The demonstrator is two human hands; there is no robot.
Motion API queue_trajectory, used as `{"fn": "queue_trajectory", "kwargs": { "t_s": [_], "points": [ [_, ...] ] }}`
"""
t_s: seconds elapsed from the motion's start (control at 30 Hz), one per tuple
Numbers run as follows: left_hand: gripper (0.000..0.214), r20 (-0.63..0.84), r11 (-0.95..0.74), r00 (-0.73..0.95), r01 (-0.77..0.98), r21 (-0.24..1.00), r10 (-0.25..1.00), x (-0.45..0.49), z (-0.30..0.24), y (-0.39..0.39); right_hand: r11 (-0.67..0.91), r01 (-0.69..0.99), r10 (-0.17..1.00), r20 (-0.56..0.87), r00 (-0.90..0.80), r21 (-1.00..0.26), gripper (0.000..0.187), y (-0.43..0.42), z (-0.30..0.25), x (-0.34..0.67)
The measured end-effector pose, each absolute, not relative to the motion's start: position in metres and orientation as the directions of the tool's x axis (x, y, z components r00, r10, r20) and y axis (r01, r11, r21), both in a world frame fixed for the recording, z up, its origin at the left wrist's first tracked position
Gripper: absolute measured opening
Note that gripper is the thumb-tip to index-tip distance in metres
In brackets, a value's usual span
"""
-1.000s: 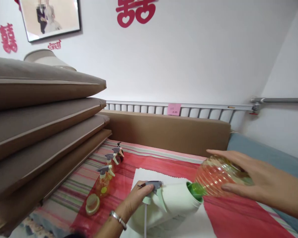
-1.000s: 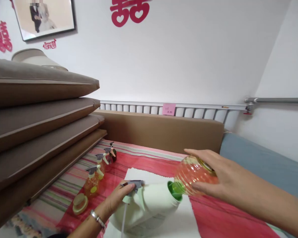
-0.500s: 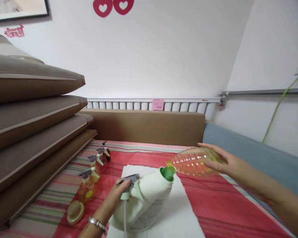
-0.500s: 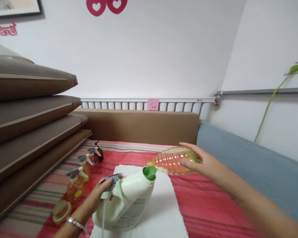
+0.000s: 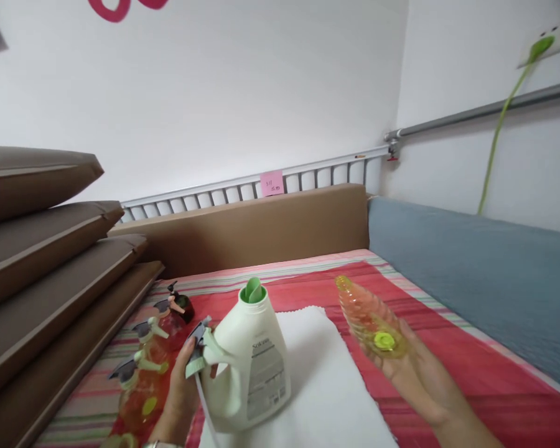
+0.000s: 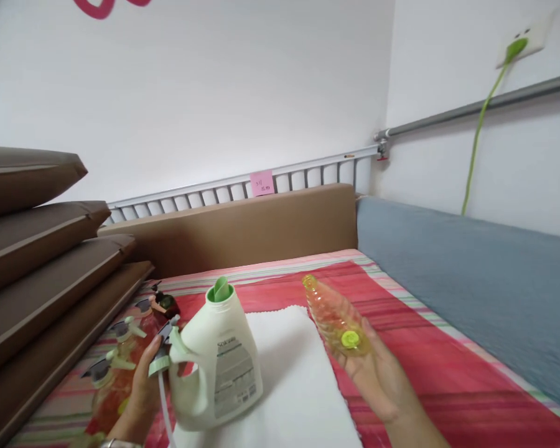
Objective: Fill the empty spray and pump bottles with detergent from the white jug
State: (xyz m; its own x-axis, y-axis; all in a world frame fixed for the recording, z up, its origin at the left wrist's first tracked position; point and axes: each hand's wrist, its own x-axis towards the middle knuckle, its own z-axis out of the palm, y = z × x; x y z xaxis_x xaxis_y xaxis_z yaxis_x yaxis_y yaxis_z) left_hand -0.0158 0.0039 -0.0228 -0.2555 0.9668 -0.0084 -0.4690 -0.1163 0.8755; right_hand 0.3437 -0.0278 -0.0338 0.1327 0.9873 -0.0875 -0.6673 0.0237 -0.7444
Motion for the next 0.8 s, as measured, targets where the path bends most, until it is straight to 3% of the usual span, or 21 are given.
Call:
{"fn": "queue_trajectory", "kwargs": {
  "t_s": [0.1, 0.3, 0.57, 0.8],
  "points": [
    [0.024, 0.027, -0.132, -0.199, -0.539, 0.832, 0.98, -0.002, -0.02, 0.034, 0.023, -0.722, 0.987, -0.099, 0.127, -0.691, 0.033, -0.019, -0.042, 0.344],
    [0.032, 0.109, -0.107, -0.023, -0.471, 0.876, 0.994, 0.034, -0.04, 0.087, -0.056, -0.801, 0.987, -0.156, 0.048, -0.596, 0.035, -0.011, -0.059, 0.34],
    [0.038, 0.066, -0.104, -0.094, -0.493, 0.864, 0.993, 0.035, -0.067, 0.101, -0.161, -0.862, 0.972, -0.231, -0.052, -0.481, 0.035, -0.007, -0.08, 0.336],
    [0.03, 0.082, -0.21, -0.286, -0.454, 0.866, 0.955, 0.029, -0.067, 0.094, -0.298, -0.859, 0.946, -0.251, -0.207, -0.417, 0.048, -0.014, -0.093, 0.303]
  ]
}}
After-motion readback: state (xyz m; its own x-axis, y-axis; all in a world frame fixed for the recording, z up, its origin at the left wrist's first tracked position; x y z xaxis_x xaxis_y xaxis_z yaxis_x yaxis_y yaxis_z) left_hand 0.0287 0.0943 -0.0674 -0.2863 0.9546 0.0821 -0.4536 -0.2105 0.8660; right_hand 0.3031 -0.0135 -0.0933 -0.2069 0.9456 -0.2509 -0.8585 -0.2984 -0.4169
